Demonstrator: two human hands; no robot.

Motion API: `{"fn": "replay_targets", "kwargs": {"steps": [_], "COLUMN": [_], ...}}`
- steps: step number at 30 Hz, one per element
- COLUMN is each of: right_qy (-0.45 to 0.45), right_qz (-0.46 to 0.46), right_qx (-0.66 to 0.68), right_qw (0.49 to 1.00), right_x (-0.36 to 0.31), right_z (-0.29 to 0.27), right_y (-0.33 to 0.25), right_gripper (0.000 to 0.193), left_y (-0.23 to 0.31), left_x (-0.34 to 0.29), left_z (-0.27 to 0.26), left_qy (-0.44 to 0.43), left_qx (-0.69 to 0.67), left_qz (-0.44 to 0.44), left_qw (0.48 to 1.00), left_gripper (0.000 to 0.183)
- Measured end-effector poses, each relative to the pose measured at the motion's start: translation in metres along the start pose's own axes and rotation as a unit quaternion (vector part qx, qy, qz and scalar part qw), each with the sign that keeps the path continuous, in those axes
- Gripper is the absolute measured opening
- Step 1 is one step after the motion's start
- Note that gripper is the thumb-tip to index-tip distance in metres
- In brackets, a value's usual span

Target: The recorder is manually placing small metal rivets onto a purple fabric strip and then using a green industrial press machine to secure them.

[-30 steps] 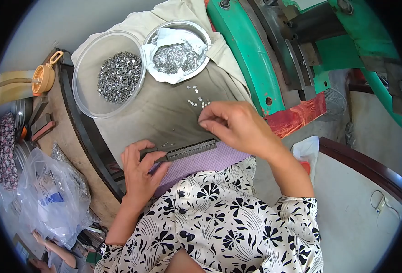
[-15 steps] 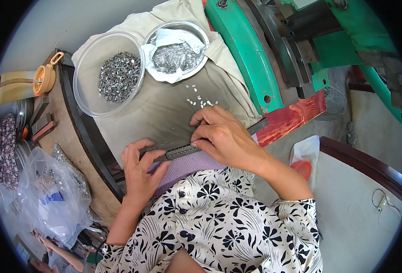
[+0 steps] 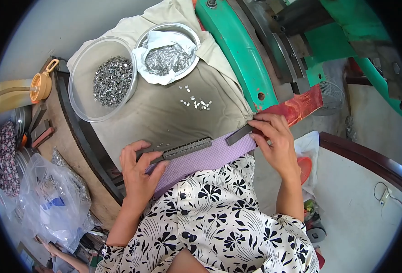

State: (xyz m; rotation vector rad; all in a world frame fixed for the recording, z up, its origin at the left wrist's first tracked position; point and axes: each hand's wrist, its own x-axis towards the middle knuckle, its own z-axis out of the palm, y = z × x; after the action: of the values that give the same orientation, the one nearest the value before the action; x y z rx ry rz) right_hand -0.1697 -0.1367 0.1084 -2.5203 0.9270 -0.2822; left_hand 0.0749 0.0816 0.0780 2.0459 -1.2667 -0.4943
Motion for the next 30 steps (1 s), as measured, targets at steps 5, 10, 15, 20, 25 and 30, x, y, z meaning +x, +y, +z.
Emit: {"fn": "replay_targets", "kwargs": {"steps": [5, 10, 15, 20, 25, 30], "right_qy": [-0.065, -0.009, -0.022, -0.054, -0.059, -0.061], "right_qz": [0.029, -0.010, -0.101, -0.162, -0.185, -0.198], "right_qx": [0.072, 0.032, 0.092, 0.096, 0.086, 0.090], "right_qw": [0.995, 0.999, 0.990, 0.981, 0.977, 0.974], "right_x": [0.004, -0.008, 0.012, 0.030, 0.037, 0.037], "right_z": [-0.004, -0.021, -0.005, 0.025, 0.035, 0.043], "right_y": [0.012, 0.002, -0.038, -0.062, -0.070, -0.073], "right_gripper": [0.030, 0.027, 0.030, 0.029, 0.030, 0.030], "left_y": [0.000, 0.002, 0.006, 0.011, 0.012, 0.017], "left_x": [0.000, -0.001, -0.002, 0.000, 0.001, 0.006], "left_z": [-0.003, -0.009, -0.006, -0.007, -0.005, -0.005], "left_qy": [0.006, 0.015, 0.012, -0.005, -0.011, -0.033], "left_qx": [-0.017, -0.071, -0.134, -0.118, -0.108, -0.041], "left_qz": [-0.001, -0.032, -0.106, -0.119, -0.115, -0.094], "left_qw": [1.000, 0.997, 0.985, 0.986, 0.987, 0.994], "left_gripper": [0.029, 0.023, 0.011, 0.011, 0.012, 0.016]}}
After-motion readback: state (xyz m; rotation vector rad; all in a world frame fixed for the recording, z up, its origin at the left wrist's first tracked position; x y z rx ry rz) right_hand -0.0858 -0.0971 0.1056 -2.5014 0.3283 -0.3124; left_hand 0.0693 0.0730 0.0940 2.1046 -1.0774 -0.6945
